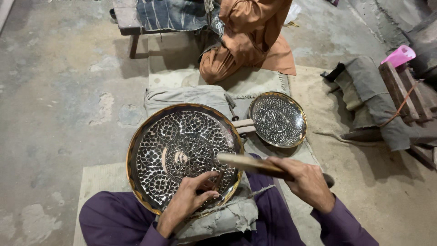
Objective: The person sits on the floor and uses a hammer and punch to emboss a decorative pattern on a metal plate. They repeatedly strike the punch with the hammer to create indentations across the plate's surface.
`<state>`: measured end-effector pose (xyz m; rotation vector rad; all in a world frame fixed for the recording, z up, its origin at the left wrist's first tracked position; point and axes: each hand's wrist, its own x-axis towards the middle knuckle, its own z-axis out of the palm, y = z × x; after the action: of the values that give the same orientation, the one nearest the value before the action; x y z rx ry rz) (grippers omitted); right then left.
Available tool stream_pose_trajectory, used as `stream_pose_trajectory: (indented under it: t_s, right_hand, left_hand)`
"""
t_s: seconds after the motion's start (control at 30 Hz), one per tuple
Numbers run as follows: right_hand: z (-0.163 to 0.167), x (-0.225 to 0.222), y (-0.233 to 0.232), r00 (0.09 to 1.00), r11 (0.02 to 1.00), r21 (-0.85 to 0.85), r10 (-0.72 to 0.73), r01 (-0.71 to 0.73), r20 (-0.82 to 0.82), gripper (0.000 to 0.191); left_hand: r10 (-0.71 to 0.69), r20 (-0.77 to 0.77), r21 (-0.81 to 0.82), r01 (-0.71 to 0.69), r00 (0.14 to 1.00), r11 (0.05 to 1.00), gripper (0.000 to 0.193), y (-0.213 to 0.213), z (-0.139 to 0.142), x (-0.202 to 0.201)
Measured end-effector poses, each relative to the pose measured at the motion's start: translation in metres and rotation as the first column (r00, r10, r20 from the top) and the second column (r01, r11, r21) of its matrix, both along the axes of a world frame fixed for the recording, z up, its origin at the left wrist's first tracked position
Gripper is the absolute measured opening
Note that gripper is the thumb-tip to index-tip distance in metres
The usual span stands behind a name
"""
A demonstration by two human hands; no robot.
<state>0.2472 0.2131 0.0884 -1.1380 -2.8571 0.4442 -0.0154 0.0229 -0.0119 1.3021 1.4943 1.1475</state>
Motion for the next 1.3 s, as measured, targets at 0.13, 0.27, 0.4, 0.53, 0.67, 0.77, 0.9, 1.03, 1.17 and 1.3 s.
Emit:
stream_pose_trajectory:
  t_s: [0.13, 0.27, 0.4, 0.53, 0.67, 0.77, 0.9, 1.03, 1.17, 1.3]
  right_hand:
    - [-0.008, 0.005, 0.005, 0.975, 0.993, -0.089, 0.056, -0.077, -0.214, 0.072]
    - [-0.015, 0.008, 0.009, 0.998, 0.999, -0.041, -0.028, 0.03, 0.048, 0.062]
    - [-0.019, 0.012, 0.008, 0.78, 0.898, -0.11, 0.302, -0.425, -0.548, 0.078]
    - [-0.021, 0.012, 0.007, 0.995, 0.994, 0.079, 0.077, -0.072, -0.06, 0.064]
    - [-0.019, 0.012, 0.008, 0.954, 0.975, -0.164, 0.097, -0.148, -0.285, 0.078]
    - [-0.019, 0.013, 0.008, 0.969, 0.989, -0.004, 0.146, -0.15, -0.2, 0.063]
    - [-0.024, 0.012, 0.007, 0.915, 0.956, -0.29, -0.073, -0.049, -0.396, 0.065]
    - [-0.029, 0.015, 0.007, 0.997, 0.999, 0.005, 0.054, -0.054, -0.059, 0.055]
    - [-0.035, 0.016, 0.008, 0.974, 0.953, -0.28, -0.166, 0.119, -0.152, 0.06]
    - [-0.033, 0.017, 0.01, 0.997, 0.998, -0.003, 0.06, -0.06, 0.057, 0.052]
  left_hand:
    - [0.004, -0.044, -0.021, -0.005, 0.999, 1.0, 0.051, 0.0, -0.003, 0.0]
    - [-0.014, -0.071, -0.07, 0.009, 0.997, 0.998, 0.052, 0.002, -0.002, 0.0]
    - [-0.009, -0.033, -0.077, 0.007, 0.999, 0.997, 0.052, 0.0, 0.003, -0.001]
    - [-0.023, -0.049, -0.033, 0.021, 0.999, 0.999, 0.051, 0.001, 0.009, -0.002]
    - [-0.01, -0.049, -0.027, 0.009, 0.999, 1.0, 0.051, 0.0, 0.012, -0.001]
    - [-0.015, -0.031, -0.046, 0.014, 0.999, 0.999, 0.051, 0.0, 0.014, 0.0]
    - [-0.011, -0.021, -0.051, 0.01, 1.0, 0.999, 0.051, -0.001, 0.015, -0.001]
    - [-0.021, -0.026, -0.029, 0.02, 0.999, 0.999, 0.052, -0.002, 0.014, -0.002]
    - [-0.023, -0.041, -0.027, 0.022, 0.999, 0.999, 0.053, 0.001, 0.012, -0.001]
    - [-0.041, -0.066, -0.038, 0.038, 0.997, 0.999, 0.053, 0.0, 0.01, -0.001]
